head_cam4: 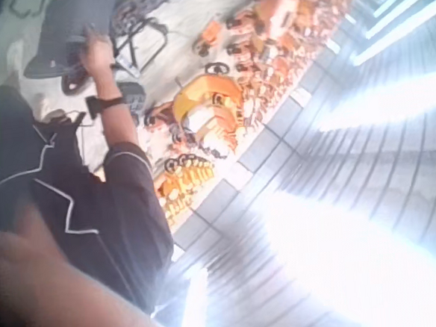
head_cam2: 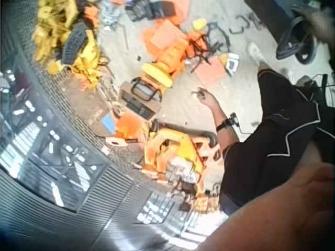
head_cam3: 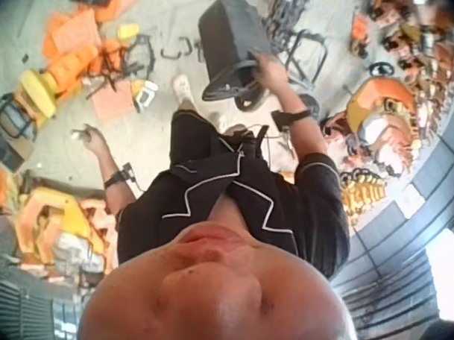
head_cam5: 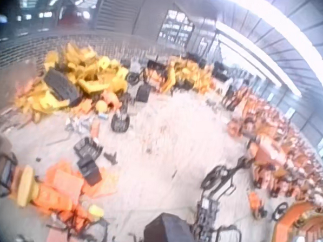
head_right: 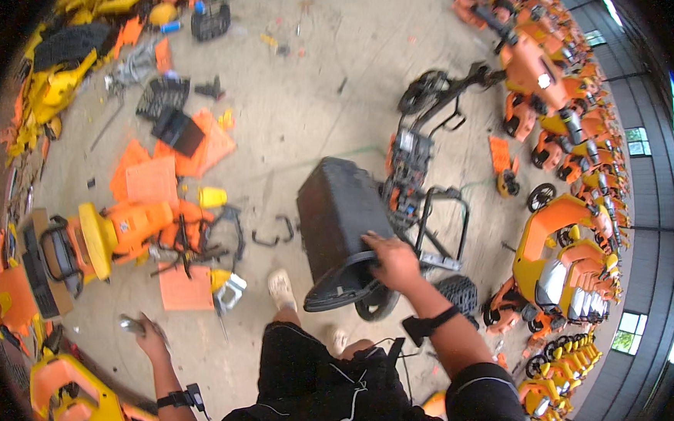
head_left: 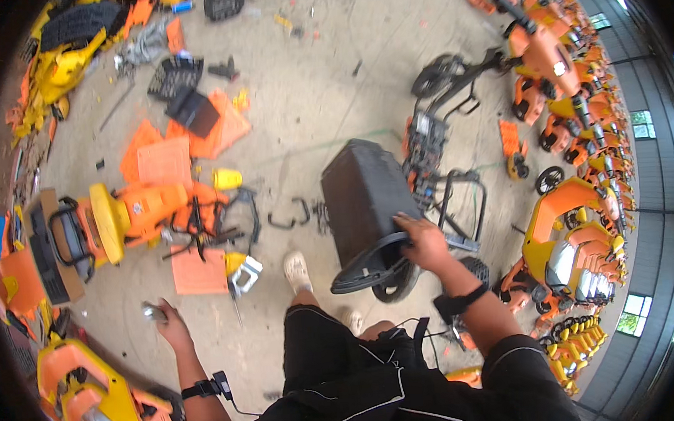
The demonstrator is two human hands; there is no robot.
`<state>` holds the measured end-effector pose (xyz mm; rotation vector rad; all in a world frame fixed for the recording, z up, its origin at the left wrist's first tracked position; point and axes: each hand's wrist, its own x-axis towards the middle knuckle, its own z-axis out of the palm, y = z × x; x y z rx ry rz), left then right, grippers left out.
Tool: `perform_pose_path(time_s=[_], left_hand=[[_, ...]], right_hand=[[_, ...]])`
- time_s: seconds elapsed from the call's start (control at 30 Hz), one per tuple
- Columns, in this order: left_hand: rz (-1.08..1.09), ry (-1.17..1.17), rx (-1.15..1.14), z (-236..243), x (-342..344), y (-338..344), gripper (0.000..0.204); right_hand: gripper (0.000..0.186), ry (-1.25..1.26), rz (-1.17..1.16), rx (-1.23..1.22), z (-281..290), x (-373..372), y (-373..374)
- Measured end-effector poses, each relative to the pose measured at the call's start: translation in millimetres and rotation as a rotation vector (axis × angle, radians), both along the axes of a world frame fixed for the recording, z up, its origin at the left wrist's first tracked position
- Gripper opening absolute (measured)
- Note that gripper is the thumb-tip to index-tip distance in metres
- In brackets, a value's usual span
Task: The person uses a wrench to tighten bolts on the rear wheel of a scooter. They then move to the front wheel and use a pipe wrench to tighten the axle nut. The person is sitting on the floor during the task.
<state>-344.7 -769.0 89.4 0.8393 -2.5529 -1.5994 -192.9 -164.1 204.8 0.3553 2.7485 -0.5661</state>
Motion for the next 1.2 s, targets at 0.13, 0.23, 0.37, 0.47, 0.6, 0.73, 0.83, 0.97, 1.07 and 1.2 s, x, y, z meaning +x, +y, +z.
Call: perform_pose_path(time_s=[0.13, 0.23, 0.37, 0.47, 0.6, 0.73, 0.83, 0.97, 1.07, 1.2], left_hand=[[-0.363, -0.114, -0.255, -52.2, 8.2, -42.8, 0.041], [-0.652, -0.484, -0.188, -23.5, -3.9, -29.1, 0.038], [-0.689, -0.414, 0.02, -28.9, -40.1, 4.5, 0.037], [-0.476, -0.29, 0.046, -59.1, -64.5, 31.6, 0.033], [-0.645, -0.316, 0.096, -46.6, -99.8, 74.1, 0.024], [-0.633, -0.423, 0.072, -62.7, -158.2, 92.4, 0.023], [-0.658, -0.514, -0.033, -60.1, -209.4, 157.7, 0.024], [-0.639, -0.553, -0.095, -12.0, -287.4, 256.7, 0.026], [-0.66, -0.492, -0.052, 16.1, -358.2, 329.7, 0.027], [-0.693, -0.435, -0.058, 50.8, -446.2, 400.8, 0.029]], right_hand=[[0.071, 0.217, -0.294, 0.04, 124.3, -1.5, 56.6], [0.062, 0.339, -0.622, -0.185, 168.7, 20.5, 84.3], [0.045, 0.428, -0.975, -0.242, 201.6, 33.0, 110.8], [0.04, 0.483, -1.201, -0.341, 190.0, 42.5, 124.3], [0.036, 0.682, -1.447, -0.593, 136.6, 27.1, 155.5], [0.028, 0.744, -1.638, -0.882, 85.9, -61.3, 205.4], [0.03, 0.666, -1.635, -0.841, 28.8, -135.0, 269.6], [0.038, 0.524, -1.699, -0.668, -14.3, -264.4, 327.4], [0.032, 0.518, -1.702, -0.735, -3.9, -347.4, 359.1], [0.033, 0.55, -1.776, -0.953, -4.9, -422.2, 389.4]])
